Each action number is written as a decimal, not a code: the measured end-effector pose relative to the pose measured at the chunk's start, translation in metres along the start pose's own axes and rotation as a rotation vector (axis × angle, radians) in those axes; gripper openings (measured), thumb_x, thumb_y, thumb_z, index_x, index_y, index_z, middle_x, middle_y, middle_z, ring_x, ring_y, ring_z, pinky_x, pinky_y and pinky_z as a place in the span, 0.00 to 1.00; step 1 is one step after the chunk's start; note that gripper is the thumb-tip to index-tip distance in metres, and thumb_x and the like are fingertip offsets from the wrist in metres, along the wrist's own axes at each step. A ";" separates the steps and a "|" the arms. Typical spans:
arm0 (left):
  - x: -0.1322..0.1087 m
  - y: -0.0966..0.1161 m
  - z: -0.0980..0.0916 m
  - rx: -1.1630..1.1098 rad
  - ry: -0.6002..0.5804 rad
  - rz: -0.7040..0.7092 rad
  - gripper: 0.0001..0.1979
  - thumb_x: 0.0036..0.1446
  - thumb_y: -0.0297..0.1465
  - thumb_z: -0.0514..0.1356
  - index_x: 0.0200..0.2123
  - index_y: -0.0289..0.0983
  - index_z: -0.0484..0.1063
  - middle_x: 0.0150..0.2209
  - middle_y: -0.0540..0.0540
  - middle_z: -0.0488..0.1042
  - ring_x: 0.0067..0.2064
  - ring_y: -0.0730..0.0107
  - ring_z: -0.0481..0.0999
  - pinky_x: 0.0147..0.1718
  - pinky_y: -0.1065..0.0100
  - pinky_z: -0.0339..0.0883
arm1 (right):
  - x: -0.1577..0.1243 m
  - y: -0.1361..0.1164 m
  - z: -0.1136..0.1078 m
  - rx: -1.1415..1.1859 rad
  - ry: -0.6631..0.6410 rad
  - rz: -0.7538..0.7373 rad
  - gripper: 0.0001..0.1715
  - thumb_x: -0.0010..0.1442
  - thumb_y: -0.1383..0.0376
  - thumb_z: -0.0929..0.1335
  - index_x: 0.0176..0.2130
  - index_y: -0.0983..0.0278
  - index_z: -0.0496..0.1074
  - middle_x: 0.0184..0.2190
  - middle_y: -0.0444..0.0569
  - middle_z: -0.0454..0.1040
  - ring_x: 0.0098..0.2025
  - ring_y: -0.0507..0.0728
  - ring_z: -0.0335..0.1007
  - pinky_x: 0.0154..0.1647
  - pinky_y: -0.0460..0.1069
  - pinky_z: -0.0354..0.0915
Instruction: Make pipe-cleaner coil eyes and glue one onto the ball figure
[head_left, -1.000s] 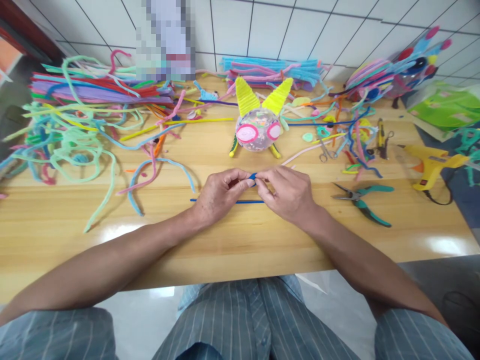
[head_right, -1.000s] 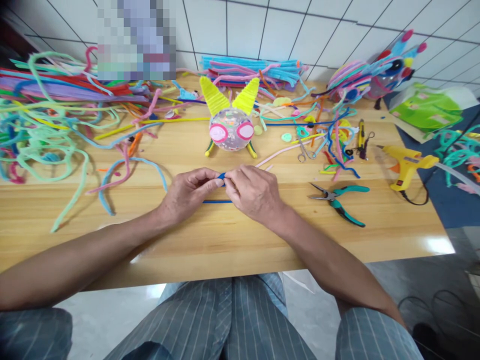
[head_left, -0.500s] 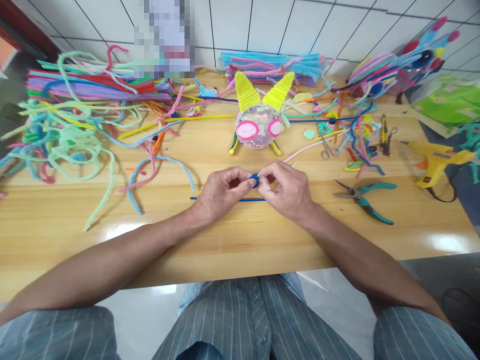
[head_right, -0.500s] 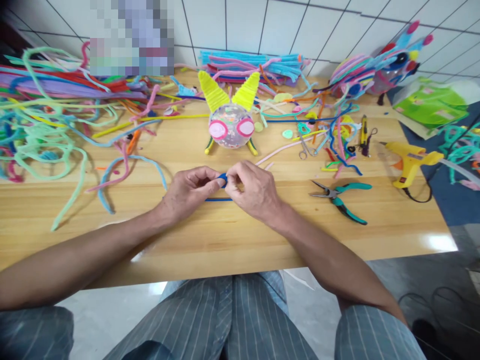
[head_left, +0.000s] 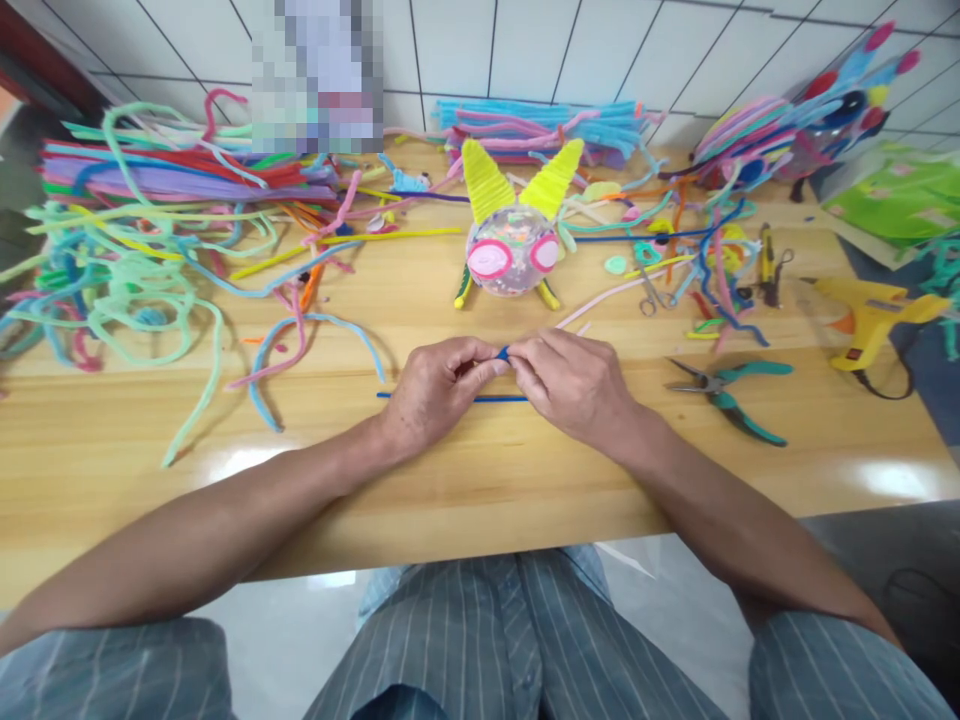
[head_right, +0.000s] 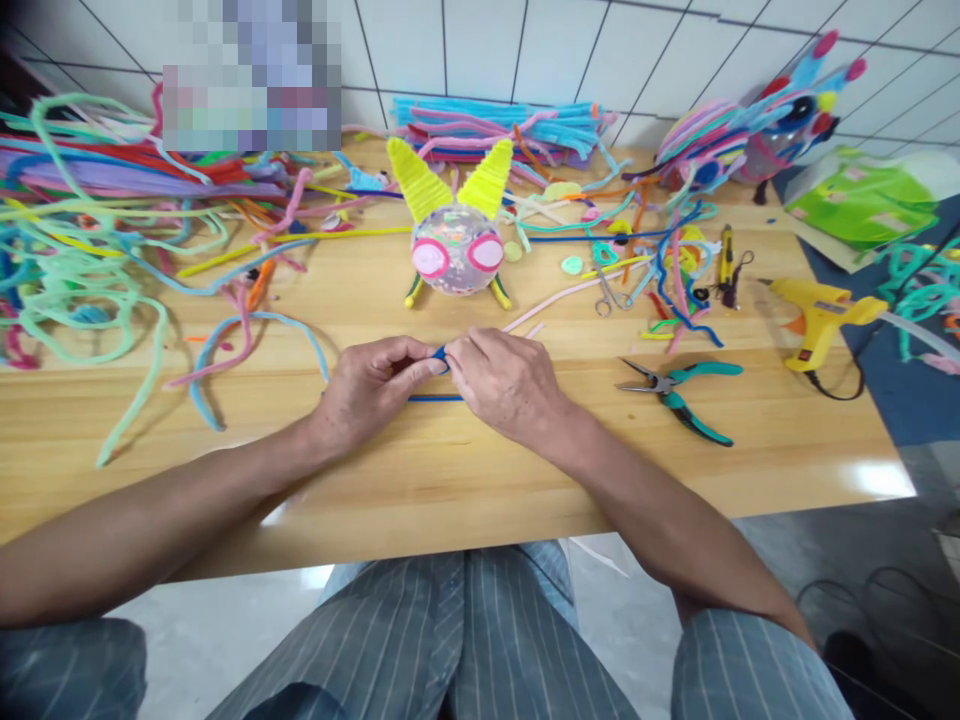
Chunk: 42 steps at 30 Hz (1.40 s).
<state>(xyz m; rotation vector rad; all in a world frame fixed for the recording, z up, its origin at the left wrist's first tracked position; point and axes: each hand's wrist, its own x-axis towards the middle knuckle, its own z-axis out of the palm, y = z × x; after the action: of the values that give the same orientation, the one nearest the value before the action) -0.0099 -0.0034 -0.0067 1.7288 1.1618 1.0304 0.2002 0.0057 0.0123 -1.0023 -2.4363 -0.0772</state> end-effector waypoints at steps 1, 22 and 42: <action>-0.001 0.000 0.000 0.034 0.001 0.029 0.09 0.65 0.37 0.66 0.36 0.37 0.82 0.30 0.48 0.82 0.31 0.69 0.76 0.34 0.68 0.67 | 0.000 0.000 0.000 -0.005 0.011 -0.005 0.10 0.72 0.69 0.65 0.40 0.60 0.75 0.36 0.49 0.82 0.38 0.58 0.78 0.40 0.52 0.69; 0.001 -0.001 0.002 -0.285 0.008 0.006 0.09 0.66 0.36 0.66 0.44 0.39 0.73 0.31 0.51 0.72 0.31 0.73 0.70 0.31 0.70 0.63 | 0.010 -0.007 0.008 0.613 0.102 0.528 0.05 0.60 0.67 0.67 0.30 0.60 0.69 0.24 0.41 0.73 0.25 0.51 0.66 0.30 0.47 0.62; 0.003 -0.011 0.005 -0.232 0.084 -0.026 0.09 0.61 0.36 0.70 0.40 0.38 0.80 0.28 0.50 0.76 0.28 0.73 0.69 0.28 0.70 0.63 | 0.009 -0.007 0.015 1.097 -0.024 0.726 0.09 0.57 0.59 0.72 0.35 0.61 0.72 0.29 0.43 0.75 0.29 0.51 0.67 0.32 0.48 0.63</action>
<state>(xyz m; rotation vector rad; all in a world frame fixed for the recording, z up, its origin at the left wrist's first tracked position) -0.0082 0.0017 -0.0184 1.4977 1.0673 1.1823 0.1831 0.0100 0.0046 -1.1868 -1.5318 1.3306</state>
